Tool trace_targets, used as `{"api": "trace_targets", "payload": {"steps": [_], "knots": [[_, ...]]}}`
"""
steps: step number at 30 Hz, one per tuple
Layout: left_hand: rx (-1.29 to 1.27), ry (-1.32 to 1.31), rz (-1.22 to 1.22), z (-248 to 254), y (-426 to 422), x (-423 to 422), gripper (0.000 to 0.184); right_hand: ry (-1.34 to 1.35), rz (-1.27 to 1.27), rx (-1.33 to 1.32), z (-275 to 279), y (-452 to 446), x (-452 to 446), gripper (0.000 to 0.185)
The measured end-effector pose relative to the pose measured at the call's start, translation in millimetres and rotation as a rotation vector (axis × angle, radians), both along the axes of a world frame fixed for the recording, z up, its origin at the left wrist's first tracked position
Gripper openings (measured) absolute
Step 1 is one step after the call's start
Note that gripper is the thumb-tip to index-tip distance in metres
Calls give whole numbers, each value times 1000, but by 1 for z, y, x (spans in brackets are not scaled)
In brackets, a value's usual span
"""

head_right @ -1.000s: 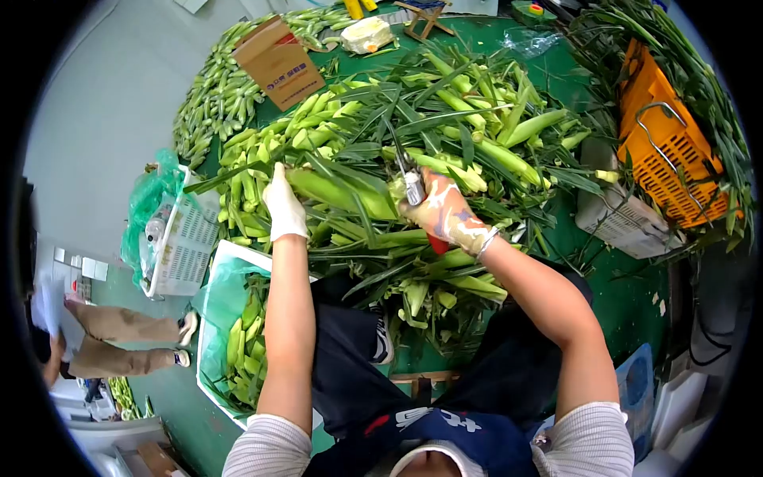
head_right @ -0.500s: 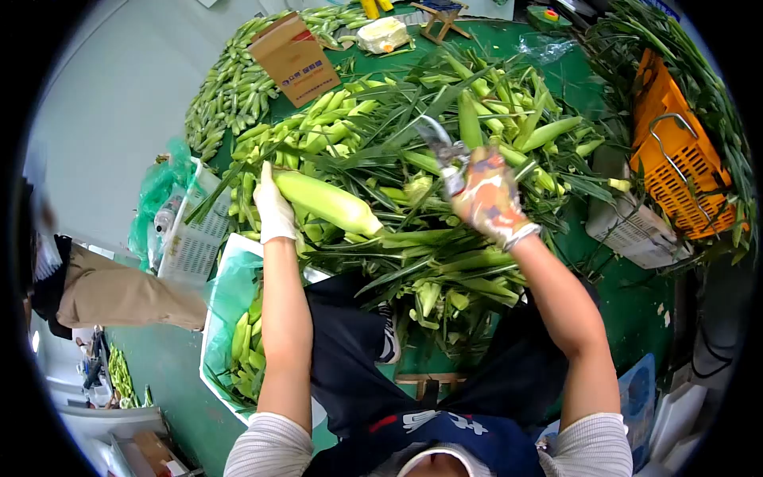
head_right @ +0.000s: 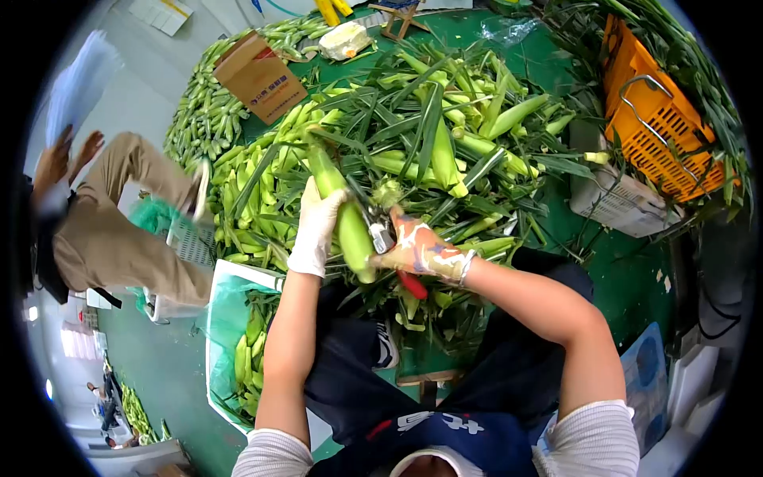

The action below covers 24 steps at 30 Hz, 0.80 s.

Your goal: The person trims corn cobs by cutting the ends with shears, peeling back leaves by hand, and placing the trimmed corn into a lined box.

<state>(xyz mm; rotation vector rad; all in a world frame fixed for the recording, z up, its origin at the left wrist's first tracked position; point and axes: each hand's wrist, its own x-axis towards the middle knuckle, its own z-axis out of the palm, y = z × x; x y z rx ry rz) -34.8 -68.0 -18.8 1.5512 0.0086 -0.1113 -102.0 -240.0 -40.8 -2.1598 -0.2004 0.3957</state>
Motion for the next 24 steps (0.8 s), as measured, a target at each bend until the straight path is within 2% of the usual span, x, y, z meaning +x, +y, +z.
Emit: {"api": "trace_targets", "payload": {"steps": [4, 5, 6, 8, 10, 14, 16, 17, 18, 20, 21, 23, 24], "knots": [[537, -149, -81, 1, 12, -2, 51, 23, 107, -7, 4, -22, 5, 78], [514, -104, -97, 2, 12, -4, 51, -273, 38, 55, -1, -21, 1, 80], [493, -58, -112, 3, 11, -7, 51, -80, 139, 67, 2, -30, 8, 81], [566, -19, -199, 9, 8, -12, 48, -34, 156, 40, 4, -37, 15, 74], [640, 3, -293, -2, 9, -13, 48, -5, 251, 141, 17, -43, 20, 55], [490, 122, -491, 8, 4, -15, 53, -59, 223, 222, 15, -50, 11, 42], [433, 138, -542, 8, 6, -11, 53, 213, 178, 479, 15, -48, 5, 39], [405, 123, -530, 5, 8, -10, 55, 175, 102, 399, -7, -45, 10, 33], [377, 110, -517, 5, 8, -10, 58, 285, 12, 560, -9, -42, 6, 24], [297, 110, -550, 7, 15, -13, 54, 395, -156, 896, -10, -53, 10, 22], [193, 118, -540, 8, 22, -14, 52, 354, -159, 877, -2, -60, 11, 25], [12, 120, -559, 16, 29, -14, 49, 373, -43, 617, 24, -70, 0, 32], [12, 110, -549, 17, 31, -12, 49, 370, -7, 476, 31, -68, -4, 38]]}}
